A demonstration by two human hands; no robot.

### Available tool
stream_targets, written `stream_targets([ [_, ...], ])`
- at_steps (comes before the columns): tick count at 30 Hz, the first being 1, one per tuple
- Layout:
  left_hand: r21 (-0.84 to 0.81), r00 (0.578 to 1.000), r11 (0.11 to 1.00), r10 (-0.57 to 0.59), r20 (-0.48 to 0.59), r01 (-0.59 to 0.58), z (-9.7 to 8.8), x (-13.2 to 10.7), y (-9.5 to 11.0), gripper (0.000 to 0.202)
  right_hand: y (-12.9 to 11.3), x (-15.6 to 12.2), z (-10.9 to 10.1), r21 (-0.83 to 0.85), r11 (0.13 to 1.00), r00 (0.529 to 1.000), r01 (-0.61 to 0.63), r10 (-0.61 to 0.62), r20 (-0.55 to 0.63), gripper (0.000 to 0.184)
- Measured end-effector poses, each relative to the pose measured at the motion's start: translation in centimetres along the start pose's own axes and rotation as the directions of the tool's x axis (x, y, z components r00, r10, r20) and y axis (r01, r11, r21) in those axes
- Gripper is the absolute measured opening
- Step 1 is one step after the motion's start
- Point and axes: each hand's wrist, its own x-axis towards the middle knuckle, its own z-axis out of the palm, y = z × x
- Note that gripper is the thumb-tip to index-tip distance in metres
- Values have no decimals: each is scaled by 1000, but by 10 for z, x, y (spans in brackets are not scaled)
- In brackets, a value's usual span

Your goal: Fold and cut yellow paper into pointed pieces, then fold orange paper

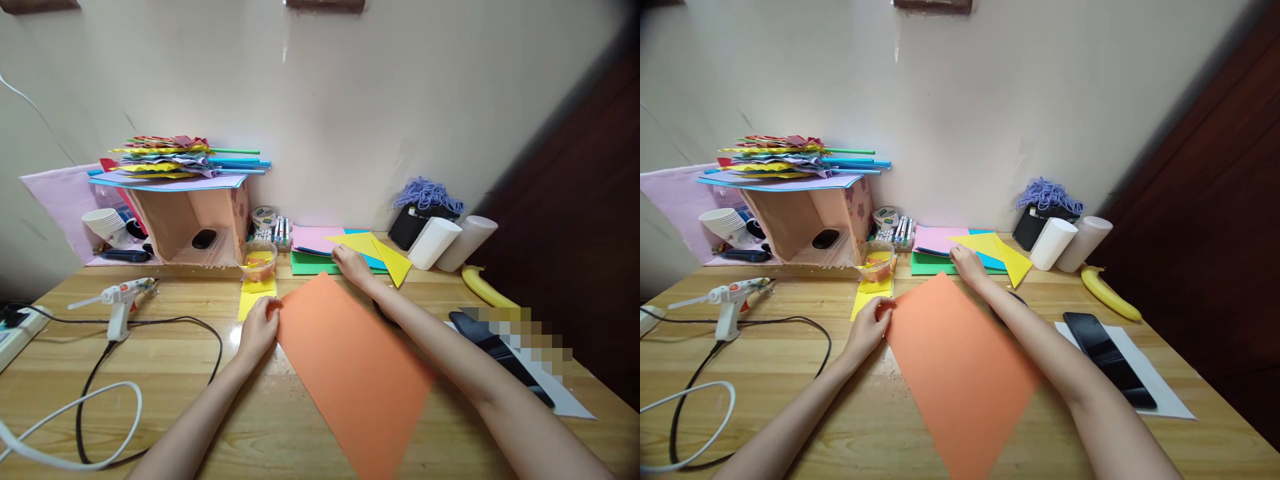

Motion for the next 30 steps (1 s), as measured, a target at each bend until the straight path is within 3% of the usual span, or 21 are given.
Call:
stream_targets([
  [14,11,1000,1000,-21,14,21,1,-1,0,22,12,3,6,-16,998,991,64,-62,121,13],
  [30,20,1000,999,-26,2,26,2,-1,-2,21,24,11,5,-7,999,989,40,-39,144,20],
])
